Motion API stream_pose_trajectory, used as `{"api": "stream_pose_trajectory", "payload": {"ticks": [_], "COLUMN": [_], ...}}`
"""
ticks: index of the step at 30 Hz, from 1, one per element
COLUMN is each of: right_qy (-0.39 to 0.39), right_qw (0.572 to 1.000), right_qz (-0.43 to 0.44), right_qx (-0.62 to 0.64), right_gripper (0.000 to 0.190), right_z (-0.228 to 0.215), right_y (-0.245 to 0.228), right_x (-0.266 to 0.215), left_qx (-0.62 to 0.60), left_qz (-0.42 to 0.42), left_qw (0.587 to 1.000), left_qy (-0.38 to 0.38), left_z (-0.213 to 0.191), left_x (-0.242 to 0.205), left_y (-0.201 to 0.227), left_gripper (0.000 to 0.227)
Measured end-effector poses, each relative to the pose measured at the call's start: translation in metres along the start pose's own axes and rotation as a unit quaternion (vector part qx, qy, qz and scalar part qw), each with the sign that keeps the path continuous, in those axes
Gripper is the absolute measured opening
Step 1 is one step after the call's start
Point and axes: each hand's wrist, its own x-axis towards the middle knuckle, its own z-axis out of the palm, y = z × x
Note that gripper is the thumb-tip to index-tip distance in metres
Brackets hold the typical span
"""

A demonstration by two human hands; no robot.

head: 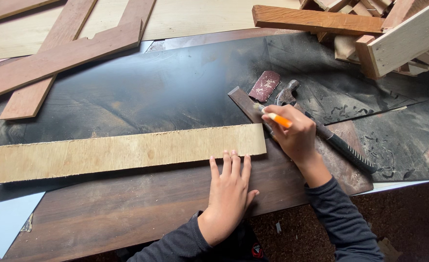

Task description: The person brushes a wooden frame component with a small brush, then uses a chisel to scrape the surface, and brushes again. They then handle a long wooden plank, brushing its surface. The work takes place on a dark workbench with various tools visible.

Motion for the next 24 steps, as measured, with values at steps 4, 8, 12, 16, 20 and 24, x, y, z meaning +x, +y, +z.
{"api": "stream_pose_trajectory", "payload": {"ticks": [4, 8, 12, 16, 20, 24], "right_qy": [0.017, -0.034, -0.147, -0.205, -0.208, -0.121], "right_qw": [0.998, 0.991, 0.958, 0.932, 0.926, 0.990], "right_qz": [0.030, 0.067, 0.091, 0.143, 0.143, 0.053], "right_qx": [0.049, 0.112, 0.227, 0.261, 0.280, 0.051], "right_gripper": [0.013, 0.015, 0.014, 0.016, 0.017, 0.012], "right_z": [-0.005, -0.010, -0.006, 0.003, 0.014, 0.018], "right_y": [0.000, 0.001, 0.000, -0.001, 0.000, 0.003], "right_x": [0.002, -0.004, -0.006, -0.006, -0.001, 0.003], "left_qx": [-0.011, -0.020, -0.023, -0.016, -0.015, -0.028], "left_qz": [-0.001, -0.006, -0.007, -0.004, -0.003, 0.007], "left_qw": [1.000, 1.000, 1.000, 1.000, 1.000, 0.999], "left_qy": [-0.001, 0.000, -0.006, -0.014, 0.000, 0.015], "left_z": [-0.001, -0.001, 0.001, 0.003, 0.007, 0.011], "left_x": [0.000, 0.000, 0.000, -0.002, -0.003, -0.002], "left_y": [-0.001, 0.001, 0.001, 0.003, 0.003, 0.001], "left_gripper": [0.096, 0.097, 0.099, 0.097, 0.103, 0.099]}}
